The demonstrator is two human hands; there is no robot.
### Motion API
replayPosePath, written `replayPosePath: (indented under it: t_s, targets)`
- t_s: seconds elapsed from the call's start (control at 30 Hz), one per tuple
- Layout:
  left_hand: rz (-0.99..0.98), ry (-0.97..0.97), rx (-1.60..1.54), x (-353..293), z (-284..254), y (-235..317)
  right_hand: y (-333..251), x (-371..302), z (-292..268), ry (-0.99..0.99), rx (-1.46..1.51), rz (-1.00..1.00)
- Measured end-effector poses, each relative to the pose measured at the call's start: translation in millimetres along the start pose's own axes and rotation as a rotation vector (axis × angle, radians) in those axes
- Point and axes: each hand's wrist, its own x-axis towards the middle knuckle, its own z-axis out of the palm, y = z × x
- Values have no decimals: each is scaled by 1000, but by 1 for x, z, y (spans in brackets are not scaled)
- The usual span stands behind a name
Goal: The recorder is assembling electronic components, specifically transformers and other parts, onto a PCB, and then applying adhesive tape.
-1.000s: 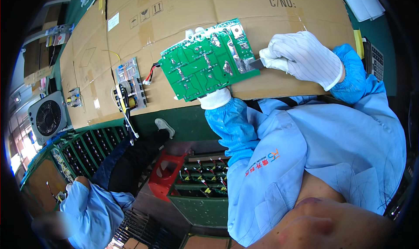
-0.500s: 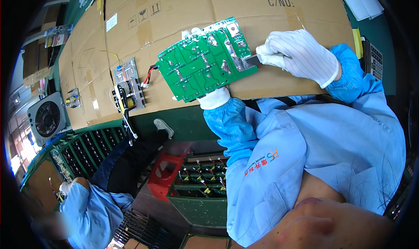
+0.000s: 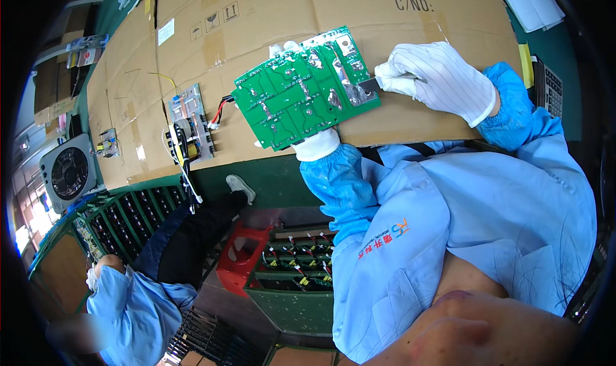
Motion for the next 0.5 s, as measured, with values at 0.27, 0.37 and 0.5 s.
replayPosePath:
  t_s: [0.27,0.37,0.5]
  targets:
    - [7,-8,18,5,0,-2,-4,-4,-4,-41,-37,-18]
    - [8,-10,27,4,0,-2,-1,0,-3,-41,-8,-6]
    - [9,-15,31,7,0,-2,2,1,-3,-65,79,33]
